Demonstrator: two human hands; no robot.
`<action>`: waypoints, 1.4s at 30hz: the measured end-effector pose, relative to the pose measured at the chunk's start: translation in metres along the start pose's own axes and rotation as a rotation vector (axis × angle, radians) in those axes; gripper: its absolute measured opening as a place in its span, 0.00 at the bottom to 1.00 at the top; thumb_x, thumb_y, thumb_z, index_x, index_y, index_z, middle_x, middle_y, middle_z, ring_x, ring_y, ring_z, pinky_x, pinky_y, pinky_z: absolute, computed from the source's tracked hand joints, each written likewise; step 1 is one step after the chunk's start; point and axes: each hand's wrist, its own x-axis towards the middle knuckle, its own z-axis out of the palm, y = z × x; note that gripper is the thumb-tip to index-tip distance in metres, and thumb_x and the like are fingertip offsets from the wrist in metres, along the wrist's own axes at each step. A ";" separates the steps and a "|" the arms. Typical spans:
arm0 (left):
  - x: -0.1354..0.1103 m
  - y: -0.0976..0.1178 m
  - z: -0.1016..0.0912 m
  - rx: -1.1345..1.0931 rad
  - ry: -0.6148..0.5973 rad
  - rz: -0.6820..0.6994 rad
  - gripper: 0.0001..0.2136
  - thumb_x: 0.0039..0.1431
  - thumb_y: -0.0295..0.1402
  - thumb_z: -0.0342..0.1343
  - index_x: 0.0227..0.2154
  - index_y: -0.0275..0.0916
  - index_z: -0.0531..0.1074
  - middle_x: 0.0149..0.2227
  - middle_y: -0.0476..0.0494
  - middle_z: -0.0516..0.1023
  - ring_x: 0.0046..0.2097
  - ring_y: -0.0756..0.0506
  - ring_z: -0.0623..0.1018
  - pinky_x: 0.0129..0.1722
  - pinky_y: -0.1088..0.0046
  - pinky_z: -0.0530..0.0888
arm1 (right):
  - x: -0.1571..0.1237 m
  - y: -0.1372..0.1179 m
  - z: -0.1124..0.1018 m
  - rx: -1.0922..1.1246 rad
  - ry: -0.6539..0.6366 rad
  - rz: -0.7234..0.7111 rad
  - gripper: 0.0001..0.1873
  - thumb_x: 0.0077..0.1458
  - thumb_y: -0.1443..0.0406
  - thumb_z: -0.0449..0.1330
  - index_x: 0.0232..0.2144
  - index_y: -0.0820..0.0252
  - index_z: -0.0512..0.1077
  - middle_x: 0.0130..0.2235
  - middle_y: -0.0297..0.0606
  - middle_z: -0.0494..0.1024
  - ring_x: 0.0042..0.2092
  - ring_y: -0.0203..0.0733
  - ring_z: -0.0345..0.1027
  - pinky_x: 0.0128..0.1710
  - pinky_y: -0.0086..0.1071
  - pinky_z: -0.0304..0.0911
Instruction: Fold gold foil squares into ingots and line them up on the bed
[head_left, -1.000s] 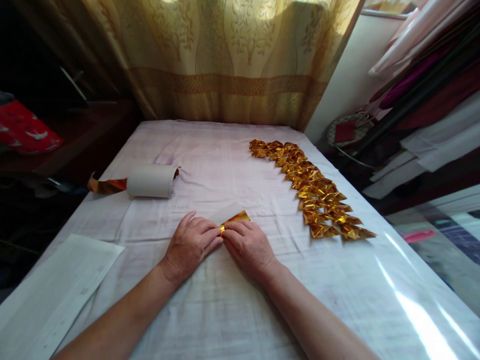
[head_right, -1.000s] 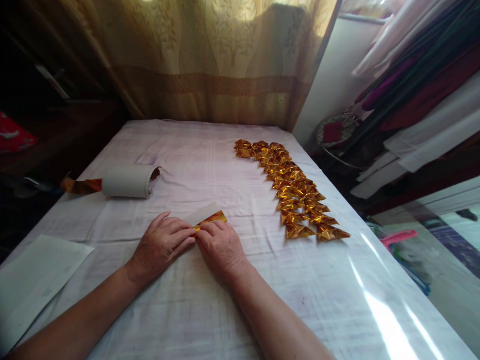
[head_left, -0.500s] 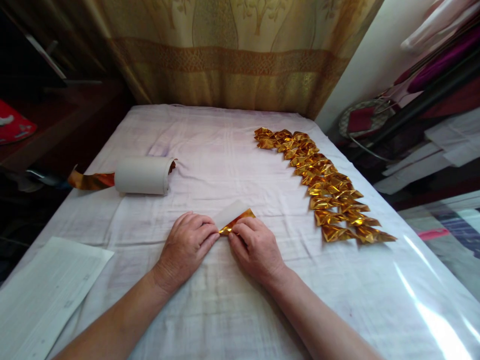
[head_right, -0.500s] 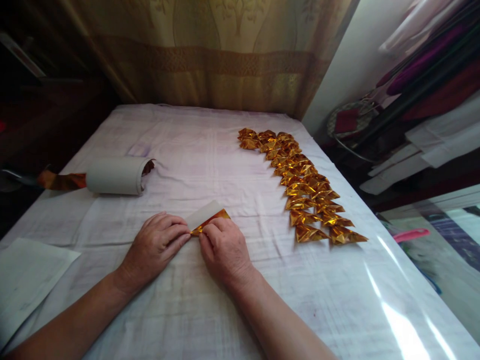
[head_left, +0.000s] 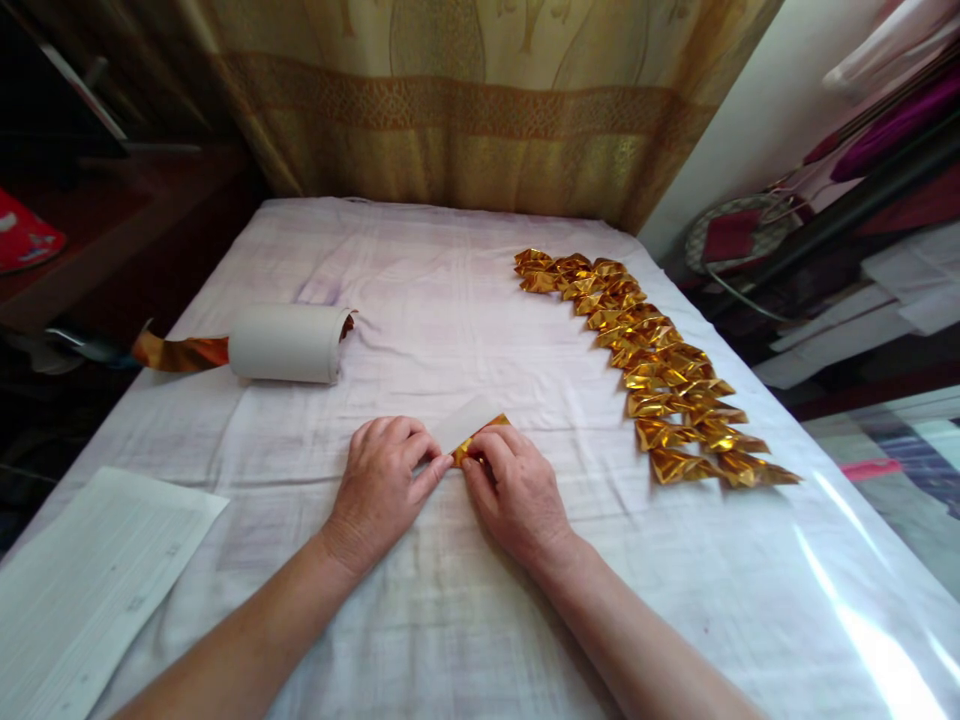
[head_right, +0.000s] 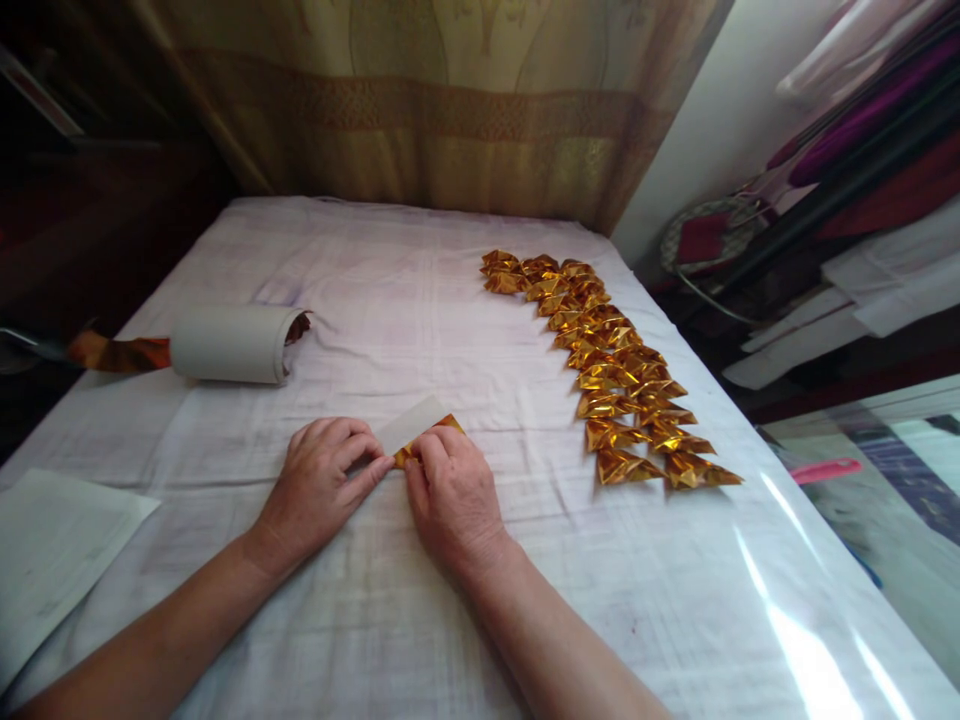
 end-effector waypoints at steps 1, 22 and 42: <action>0.000 0.000 0.000 0.004 0.001 0.000 0.07 0.62 0.37 0.57 0.29 0.42 0.73 0.37 0.46 0.75 0.42 0.42 0.71 0.46 0.60 0.65 | 0.000 0.000 0.000 -0.005 -0.007 -0.002 0.05 0.61 0.69 0.54 0.33 0.57 0.69 0.37 0.40 0.75 0.39 0.44 0.68 0.41 0.35 0.64; 0.002 -0.001 0.003 0.044 -0.001 -0.035 0.06 0.62 0.37 0.57 0.32 0.42 0.68 0.38 0.46 0.74 0.43 0.42 0.70 0.46 0.62 0.64 | 0.009 -0.001 0.000 -0.011 -0.104 0.069 0.04 0.58 0.66 0.61 0.30 0.56 0.72 0.36 0.37 0.73 0.37 0.41 0.68 0.38 0.33 0.63; 0.012 0.009 -0.003 0.065 -0.088 -0.175 0.08 0.57 0.38 0.61 0.35 0.42 0.69 0.38 0.47 0.75 0.45 0.40 0.72 0.47 0.60 0.65 | 0.013 0.010 -0.010 0.274 -0.169 0.106 0.10 0.50 0.77 0.56 0.27 0.57 0.69 0.33 0.33 0.71 0.37 0.38 0.67 0.38 0.30 0.62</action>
